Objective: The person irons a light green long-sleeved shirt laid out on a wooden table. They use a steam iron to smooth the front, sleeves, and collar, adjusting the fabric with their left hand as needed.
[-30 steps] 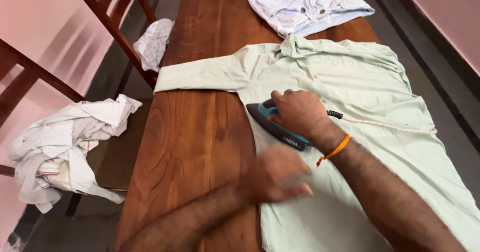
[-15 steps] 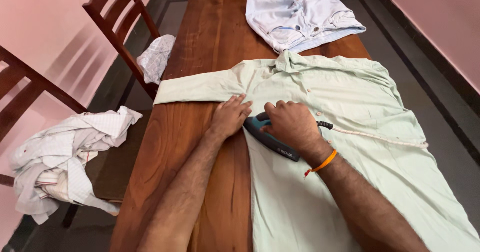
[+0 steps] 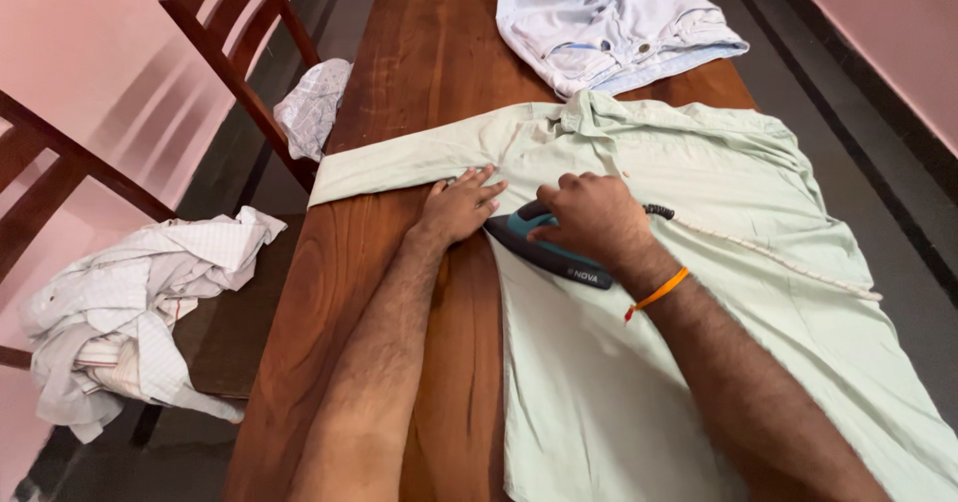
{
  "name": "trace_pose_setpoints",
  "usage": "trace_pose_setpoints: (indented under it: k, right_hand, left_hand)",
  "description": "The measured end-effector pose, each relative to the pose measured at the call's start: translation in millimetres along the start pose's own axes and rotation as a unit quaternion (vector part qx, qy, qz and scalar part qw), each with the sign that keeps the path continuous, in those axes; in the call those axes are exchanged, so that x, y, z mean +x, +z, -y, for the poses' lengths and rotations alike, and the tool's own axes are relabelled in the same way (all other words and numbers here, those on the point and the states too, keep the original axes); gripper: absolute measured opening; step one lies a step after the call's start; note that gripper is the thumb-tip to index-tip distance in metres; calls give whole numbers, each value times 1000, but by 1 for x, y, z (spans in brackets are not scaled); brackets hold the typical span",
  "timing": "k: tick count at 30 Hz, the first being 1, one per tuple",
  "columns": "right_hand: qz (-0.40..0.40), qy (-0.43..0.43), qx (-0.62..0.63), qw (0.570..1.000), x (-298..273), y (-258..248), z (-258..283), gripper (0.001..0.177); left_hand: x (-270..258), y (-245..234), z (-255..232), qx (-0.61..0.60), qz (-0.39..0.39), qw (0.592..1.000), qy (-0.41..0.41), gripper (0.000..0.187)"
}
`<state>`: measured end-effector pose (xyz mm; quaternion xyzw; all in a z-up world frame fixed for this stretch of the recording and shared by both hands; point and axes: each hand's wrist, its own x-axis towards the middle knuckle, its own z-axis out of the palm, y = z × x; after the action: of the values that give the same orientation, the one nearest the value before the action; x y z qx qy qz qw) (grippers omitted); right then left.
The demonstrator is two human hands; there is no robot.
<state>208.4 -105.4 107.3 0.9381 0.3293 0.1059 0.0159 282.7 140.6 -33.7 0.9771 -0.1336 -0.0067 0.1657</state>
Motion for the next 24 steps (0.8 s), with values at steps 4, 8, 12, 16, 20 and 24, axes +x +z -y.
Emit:
trace_pose_setpoints:
  k: [4,8,12,16,20,24]
  right_hand:
    - [-5,21,-20,1000,3,5,3,45]
    - [-49,51,-6,997,-3,7,14,45]
    - [3,62,43,997,-7,2,14,49]
    - [20,66,35,997,-18,0,16,48]
    - [22,60,27,998,-31,-6,22,47]
    - [46,71,37,996,-45,-13,24,46]
  left_hand:
    - [-2,1,2,-16,-17,1000,-6,46]
    - [-6,2,-1,-36,-33,999,-3,45]
    - [-5,-2,-2,-28,-32,999,-3,48]
    - [-8,1,-3,-27,-47,998,10,49]
    - [-10,-4,-7,-17,-34,999,-3,49]
    - [-12,-5,-12,-5,-31,999,-18,48]
